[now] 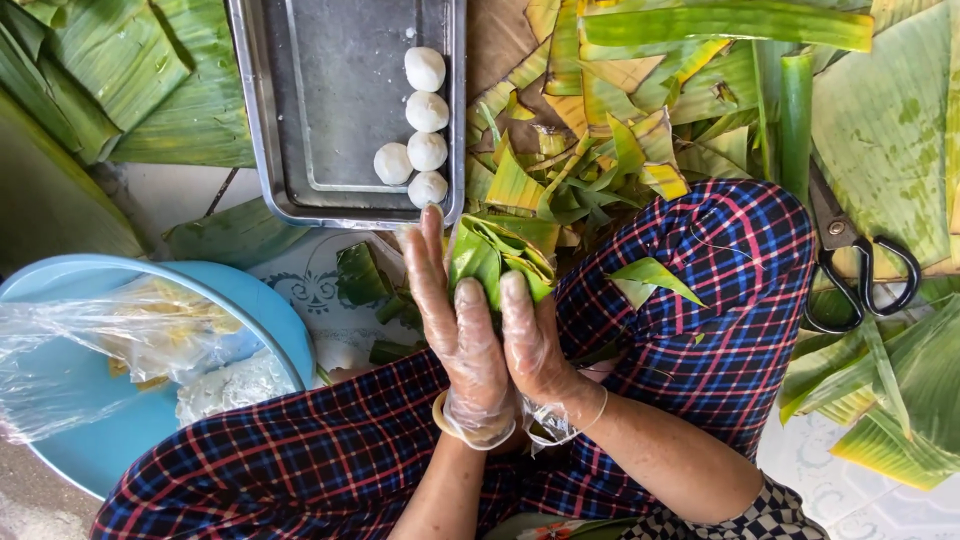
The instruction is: Wrapping white dough balls in banana leaves to make traditional cakes.
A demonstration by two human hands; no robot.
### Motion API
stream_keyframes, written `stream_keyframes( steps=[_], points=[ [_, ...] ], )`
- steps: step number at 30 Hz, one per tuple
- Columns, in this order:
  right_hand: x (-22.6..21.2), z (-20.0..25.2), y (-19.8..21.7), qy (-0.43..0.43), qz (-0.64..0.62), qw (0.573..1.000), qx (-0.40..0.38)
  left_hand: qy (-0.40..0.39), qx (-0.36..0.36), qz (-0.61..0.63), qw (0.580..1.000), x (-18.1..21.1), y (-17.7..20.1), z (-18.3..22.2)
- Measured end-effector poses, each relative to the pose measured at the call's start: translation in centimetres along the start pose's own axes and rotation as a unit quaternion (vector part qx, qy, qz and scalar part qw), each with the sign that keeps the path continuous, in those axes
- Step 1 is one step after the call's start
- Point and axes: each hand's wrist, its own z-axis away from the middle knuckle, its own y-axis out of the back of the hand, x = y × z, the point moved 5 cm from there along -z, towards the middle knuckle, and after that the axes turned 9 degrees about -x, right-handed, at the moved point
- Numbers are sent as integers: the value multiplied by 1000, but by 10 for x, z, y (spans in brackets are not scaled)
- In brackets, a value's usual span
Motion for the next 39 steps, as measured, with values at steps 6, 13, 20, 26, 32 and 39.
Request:
stream_keyframes(
  steps=[6, 13, 20, 26, 32, 39],
  points=[
    [-29, -36, 4, 64, 2, 996, -60, 57, 28, 182, 981, -40, 2, 4],
    [-40, -50, 10, 165, 86, 976, -116, 112, 83, 154, 978, -67, 13, 23],
    [-47, -22, 30, 196, 111, 974, -23, 69, 97, 102, 988, -30, 19, 12],
    [-70, -15, 33, 272, 225, 935, -28, 4, 70, 11, 997, -31, 24, 19],
    [-79, -10, 38, 408, 220, 885, -52, 4, 1, 35, 999, -3, 29, 9],
    [-91, -11, 43, 441, 323, 837, -35, 67, -144, 63, 985, 3, 29, 6]
  ],
)
